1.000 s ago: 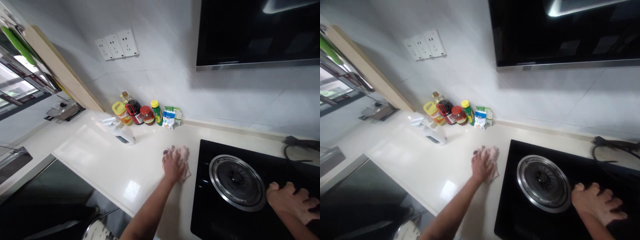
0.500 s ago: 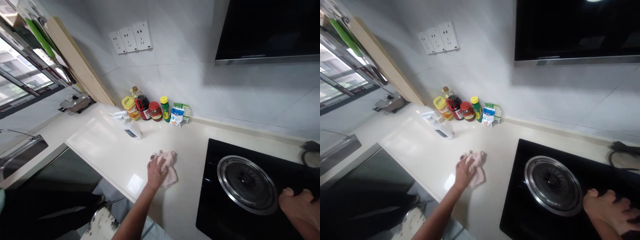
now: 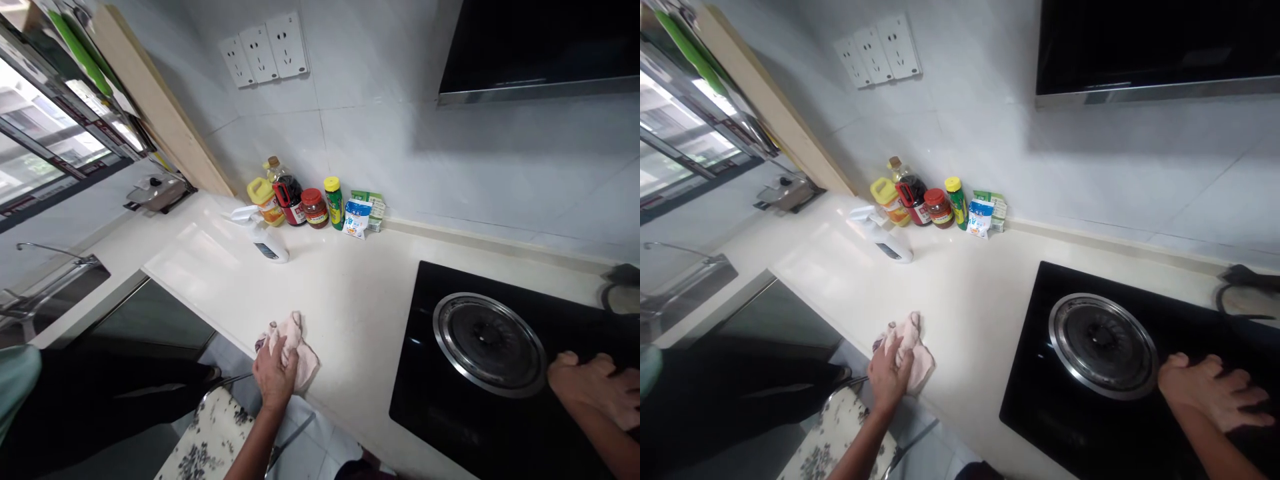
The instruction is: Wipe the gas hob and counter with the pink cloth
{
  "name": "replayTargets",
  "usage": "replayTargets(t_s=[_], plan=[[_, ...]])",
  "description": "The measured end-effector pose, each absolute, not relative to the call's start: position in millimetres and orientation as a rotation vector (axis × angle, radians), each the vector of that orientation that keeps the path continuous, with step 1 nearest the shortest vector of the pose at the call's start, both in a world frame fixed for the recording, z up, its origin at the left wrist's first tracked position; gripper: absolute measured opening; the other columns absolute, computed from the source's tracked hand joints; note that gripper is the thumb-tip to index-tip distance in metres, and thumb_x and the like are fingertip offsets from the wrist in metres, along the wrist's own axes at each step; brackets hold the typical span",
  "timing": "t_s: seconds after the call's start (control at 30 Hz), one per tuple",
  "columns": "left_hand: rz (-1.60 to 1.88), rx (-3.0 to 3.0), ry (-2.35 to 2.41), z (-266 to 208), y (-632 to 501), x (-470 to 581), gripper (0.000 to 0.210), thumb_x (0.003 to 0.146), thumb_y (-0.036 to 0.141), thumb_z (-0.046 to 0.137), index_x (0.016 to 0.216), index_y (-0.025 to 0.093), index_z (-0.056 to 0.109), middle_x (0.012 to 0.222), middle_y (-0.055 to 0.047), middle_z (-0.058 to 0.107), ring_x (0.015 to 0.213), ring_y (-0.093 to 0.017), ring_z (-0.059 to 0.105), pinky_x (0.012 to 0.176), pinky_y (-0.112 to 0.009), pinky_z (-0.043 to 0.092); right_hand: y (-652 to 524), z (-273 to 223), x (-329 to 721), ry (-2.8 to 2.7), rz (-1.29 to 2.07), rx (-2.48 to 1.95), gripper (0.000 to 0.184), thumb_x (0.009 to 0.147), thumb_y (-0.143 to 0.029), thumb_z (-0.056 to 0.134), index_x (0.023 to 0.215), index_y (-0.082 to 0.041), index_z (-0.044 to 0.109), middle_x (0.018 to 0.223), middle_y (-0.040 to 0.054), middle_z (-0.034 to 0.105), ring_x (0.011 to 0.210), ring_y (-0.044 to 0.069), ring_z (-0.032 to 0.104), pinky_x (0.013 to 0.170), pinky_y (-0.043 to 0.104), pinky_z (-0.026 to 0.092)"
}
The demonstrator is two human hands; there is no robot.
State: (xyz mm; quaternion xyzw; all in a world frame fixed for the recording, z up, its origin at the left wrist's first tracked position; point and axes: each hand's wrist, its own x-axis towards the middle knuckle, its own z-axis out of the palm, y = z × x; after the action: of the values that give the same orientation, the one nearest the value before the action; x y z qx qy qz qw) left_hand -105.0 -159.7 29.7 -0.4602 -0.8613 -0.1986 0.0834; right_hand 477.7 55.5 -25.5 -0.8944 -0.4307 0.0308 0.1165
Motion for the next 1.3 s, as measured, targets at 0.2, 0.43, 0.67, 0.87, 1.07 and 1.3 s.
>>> replayTargets(t_s=[0.2, 0.43, 0.67, 0.87, 1.07, 1.3], plan=[[-0.573, -1.626, -2.47, 24.2, -160.7, -19.9, 0.037, 0.091, 0.038, 0.059, 0.123, 0.028, 0.072, 0.142, -0.013, 0.062, 0.132, -0.034, 0.055, 0.105, -0.051, 0.045, 56.1, -13.3, 466.6, -1.125, 0.028, -2.551, 0.068, 0.097, -0.046, 0.029, 0.151, -0.01, 0.049, 0.162, 0.0315, 0.031, 0.155, 0.049, 0.015, 0.117, 0.075, 0.013], [-0.756, -1.976, -2.191, 14.7, -175.3, 88.3, 0.033, 0.085, 0.032, 0.063, 0.117, 0.032, 0.073, 0.146, -0.011, 0.06, 0.13, -0.035, 0.055, 0.103, -0.052, 0.045, 56.2, -2.6, 460.1, -1.105, 0.034, -2.52, 0.06, 0.098, -0.041, 0.038, 0.15, -0.013, 0.049, 0.163, 0.0281, 0.033, 0.155, 0.047, 0.018, 0.114, 0.079, 0.019], [-0.789, -1.939, -2.291, 9.0, -175.1, 95.5, 0.029, 0.09, 0.032, 0.056, 0.112, 0.03, 0.075, 0.13, -0.011, 0.068, 0.122, -0.032, 0.061, 0.095, -0.047, 0.052, 57.2, 17.2, 454.8, -1.074, 0.251, -2.476, 0.06, 0.099, -0.036, 0.038, 0.152, -0.011, 0.044, 0.167, 0.0257, 0.027, 0.157, 0.046, 0.009, 0.118, 0.076, 0.011], [-1.193, -1.867, -2.339, 23.7, -174.9, 89.1, 0.032, 0.095, 0.043, 0.049, 0.109, 0.026, 0.073, 0.109, -0.009, 0.072, 0.111, -0.029, 0.067, 0.091, -0.045, 0.057, 53.2, 43.6, 469.3, -1.052, 0.426, -2.327, 0.057, 0.088, -0.033, 0.051, 0.141, -0.013, 0.057, 0.161, 0.0252, 0.034, 0.15, 0.045, 0.031, 0.116, 0.067, 0.029], [-1.197, -2.012, -2.25, 45.2, -132.4, 116.1, 0.039, 0.1, 0.048, 0.048, 0.125, 0.026, 0.068, 0.125, -0.011, 0.069, 0.123, -0.028, 0.063, 0.104, -0.048, 0.053, 3.3, 69.5, 429.7, -1.371, 0.378, -1.804, 0.045, 0.092, -0.037, 0.047, 0.127, -0.017, 0.066, 0.145, 0.018, 0.051, 0.138, 0.032, 0.047, 0.117, 0.051, 0.038], [-1.02, -2.246, -2.151, 34.6, -112.4, 121.5, 0.053, 0.101, 0.047, 0.046, 0.15, 0.027, 0.052, 0.153, -0.011, 0.057, 0.143, -0.026, 0.052, 0.115, -0.048, 0.046, -65.4, 76.0, 321.1, -2.008, 0.433, -1.237, 0.045, 0.094, -0.034, 0.056, 0.136, -0.02, 0.063, 0.152, 0.017, 0.047, 0.143, 0.035, 0.04, 0.119, 0.058, 0.033]])
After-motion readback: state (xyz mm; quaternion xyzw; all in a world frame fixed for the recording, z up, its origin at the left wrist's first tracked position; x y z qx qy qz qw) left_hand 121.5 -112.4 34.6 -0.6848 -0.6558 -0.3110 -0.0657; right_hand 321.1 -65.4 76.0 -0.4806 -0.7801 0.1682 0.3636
